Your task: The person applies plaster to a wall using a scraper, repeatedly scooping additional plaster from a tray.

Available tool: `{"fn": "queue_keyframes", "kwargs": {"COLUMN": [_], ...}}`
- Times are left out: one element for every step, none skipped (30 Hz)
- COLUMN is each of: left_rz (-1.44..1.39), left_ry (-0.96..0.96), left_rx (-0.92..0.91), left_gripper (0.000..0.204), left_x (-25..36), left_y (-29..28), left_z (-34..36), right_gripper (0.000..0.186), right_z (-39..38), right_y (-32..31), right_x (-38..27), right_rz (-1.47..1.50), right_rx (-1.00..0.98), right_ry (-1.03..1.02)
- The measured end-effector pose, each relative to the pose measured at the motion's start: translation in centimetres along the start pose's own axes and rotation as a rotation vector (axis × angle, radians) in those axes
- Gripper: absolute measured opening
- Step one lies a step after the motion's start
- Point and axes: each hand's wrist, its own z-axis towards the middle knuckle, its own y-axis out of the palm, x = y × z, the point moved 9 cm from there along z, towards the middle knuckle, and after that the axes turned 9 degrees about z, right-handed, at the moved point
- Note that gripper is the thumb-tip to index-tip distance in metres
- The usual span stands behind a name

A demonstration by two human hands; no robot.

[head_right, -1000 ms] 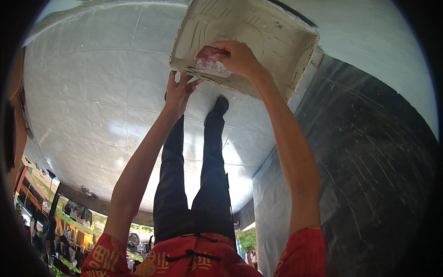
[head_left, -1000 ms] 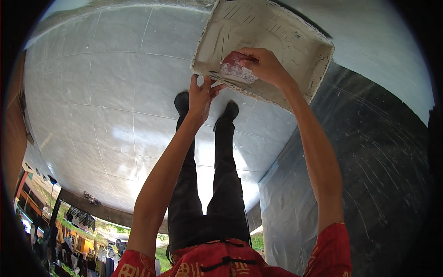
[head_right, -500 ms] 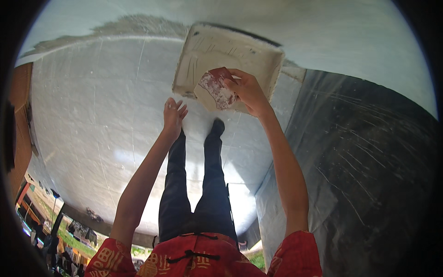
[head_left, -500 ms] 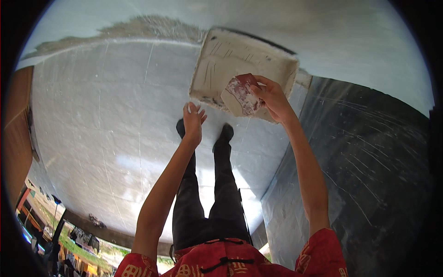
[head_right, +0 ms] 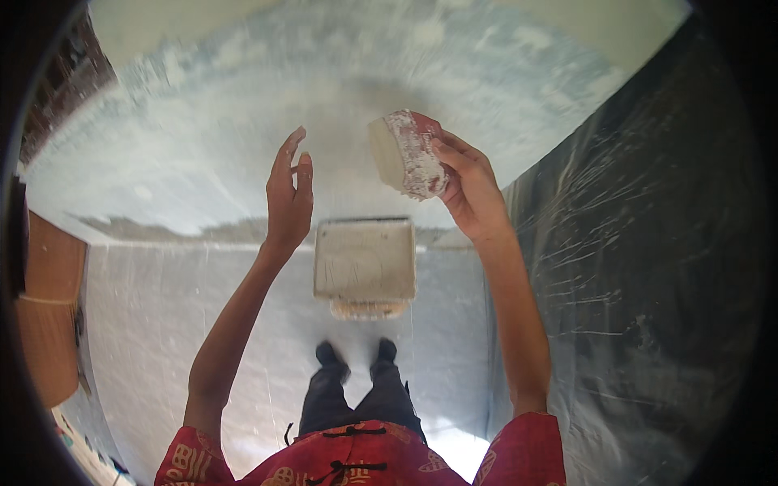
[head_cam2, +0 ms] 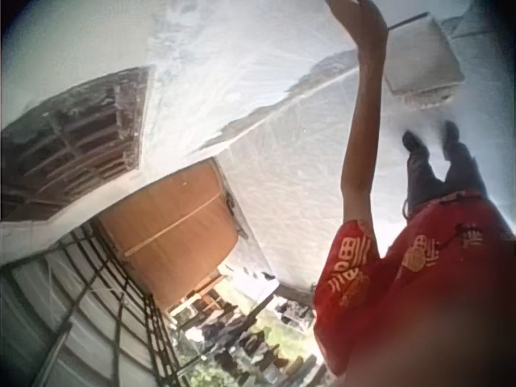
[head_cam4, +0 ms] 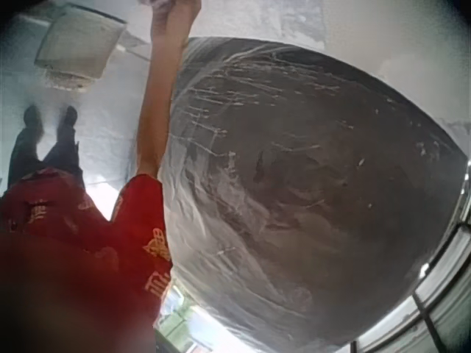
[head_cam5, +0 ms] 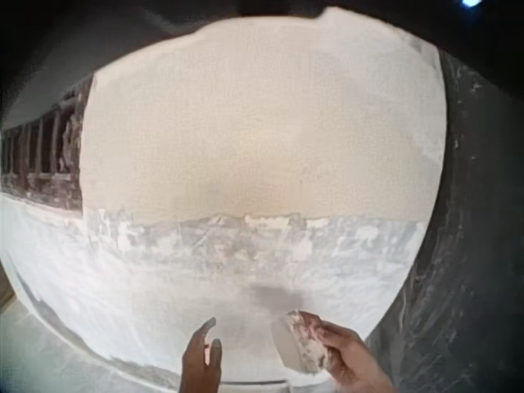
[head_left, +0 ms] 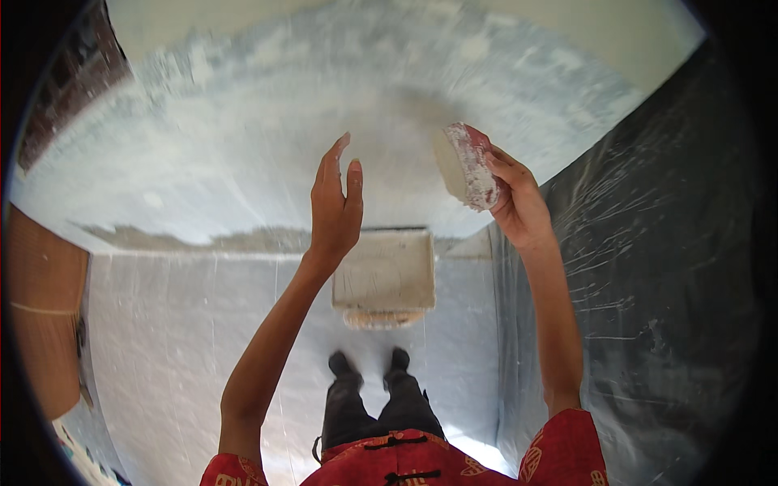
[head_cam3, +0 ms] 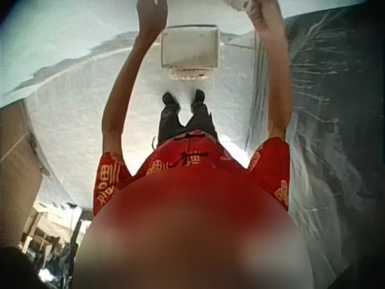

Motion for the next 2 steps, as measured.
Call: {"fn": "queue_keyframes", "kwargs": {"left_rz": [0.022, 0.041], "left_ry": [0.082, 0.160], "left_rx": [-0.023, -0.049], "left_gripper": [0.045, 0.046], "left_x": [3.1, 6.7], "left_y": [-0.6, -1.4], "left_z": [1.5, 2.8], "right_gripper": [0.042, 0.045], "right_z": [-0.7, -1.6], "right_y": [1.3, 2.1], "right_x": [-2.4, -4.7], "right_rz": [-0.006, -0.015], "right_rx": [-0.027, -0.046], "right_ry": [-0.020, -0.038]}}
